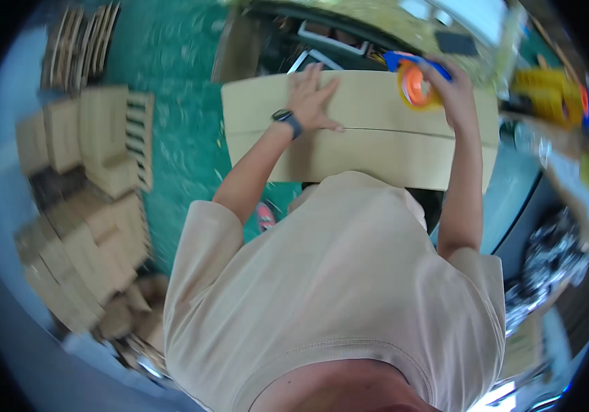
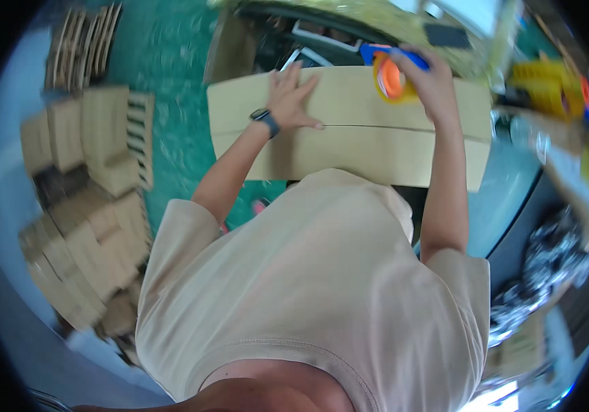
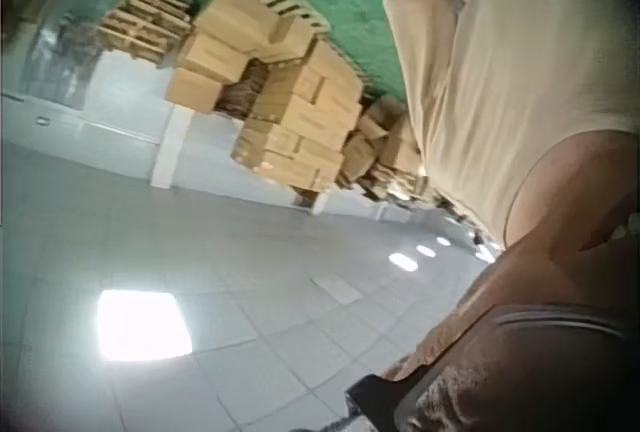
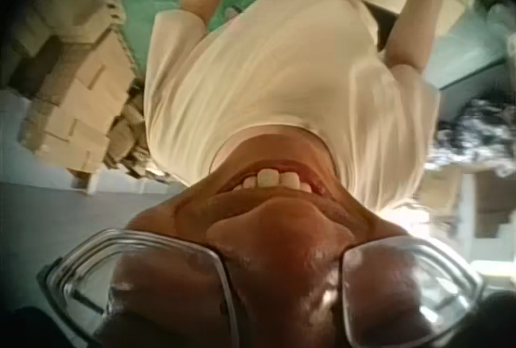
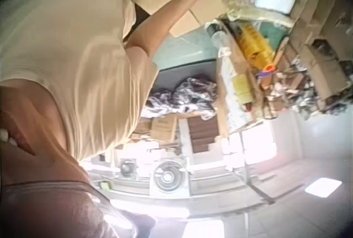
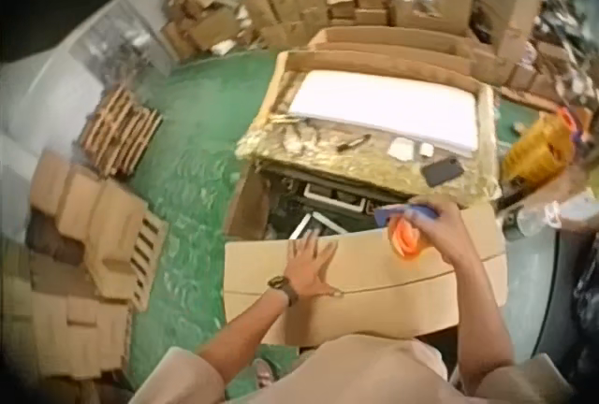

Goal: Packing bicycle seats into plastic bags and then into cardboard boxes on a factory assembly line.

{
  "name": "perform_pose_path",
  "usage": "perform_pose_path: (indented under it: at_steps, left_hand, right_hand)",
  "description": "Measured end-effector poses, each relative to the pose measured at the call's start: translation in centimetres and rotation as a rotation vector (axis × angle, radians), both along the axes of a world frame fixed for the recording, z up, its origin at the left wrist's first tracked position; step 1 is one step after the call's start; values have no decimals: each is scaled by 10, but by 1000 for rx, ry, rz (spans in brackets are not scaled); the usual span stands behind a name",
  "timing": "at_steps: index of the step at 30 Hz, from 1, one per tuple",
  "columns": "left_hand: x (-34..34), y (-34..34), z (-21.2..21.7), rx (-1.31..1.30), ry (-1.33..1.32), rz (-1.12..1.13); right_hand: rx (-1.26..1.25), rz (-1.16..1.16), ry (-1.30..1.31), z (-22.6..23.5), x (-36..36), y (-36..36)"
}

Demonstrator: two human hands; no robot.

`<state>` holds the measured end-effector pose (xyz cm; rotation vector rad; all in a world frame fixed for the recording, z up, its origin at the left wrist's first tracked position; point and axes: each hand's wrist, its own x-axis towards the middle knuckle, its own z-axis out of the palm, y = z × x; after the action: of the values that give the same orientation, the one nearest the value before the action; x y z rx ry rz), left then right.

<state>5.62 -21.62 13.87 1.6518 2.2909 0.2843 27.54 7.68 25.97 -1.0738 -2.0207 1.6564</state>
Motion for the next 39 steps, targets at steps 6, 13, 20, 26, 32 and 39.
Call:
perform_pose_path:
  at_steps: [6,13,20,26,32,39]
  left_hand:
    - [-9,-13,14,62,-79,25]
    - [-29,-31,8,22,-89,43]
    - [-25,-7,-2,-51,-3,0]
    - [-36,5,-11,-12,-68,-60]
    - [-18,6,48,293,-129,-149]
    - [26,-10,-11,32,5,45]
  right_hand:
    - [-480,346,-680,-120,-246,34]
    - [-477,430,-956,-57,-255,-6]
    - [554,80,-535,-33,-76,-148]
    - [189,43,-677,9,72,-336]
    - [195,-59,-565,-91,103,-335]
    - [73,201,-618,-107,154,-297]
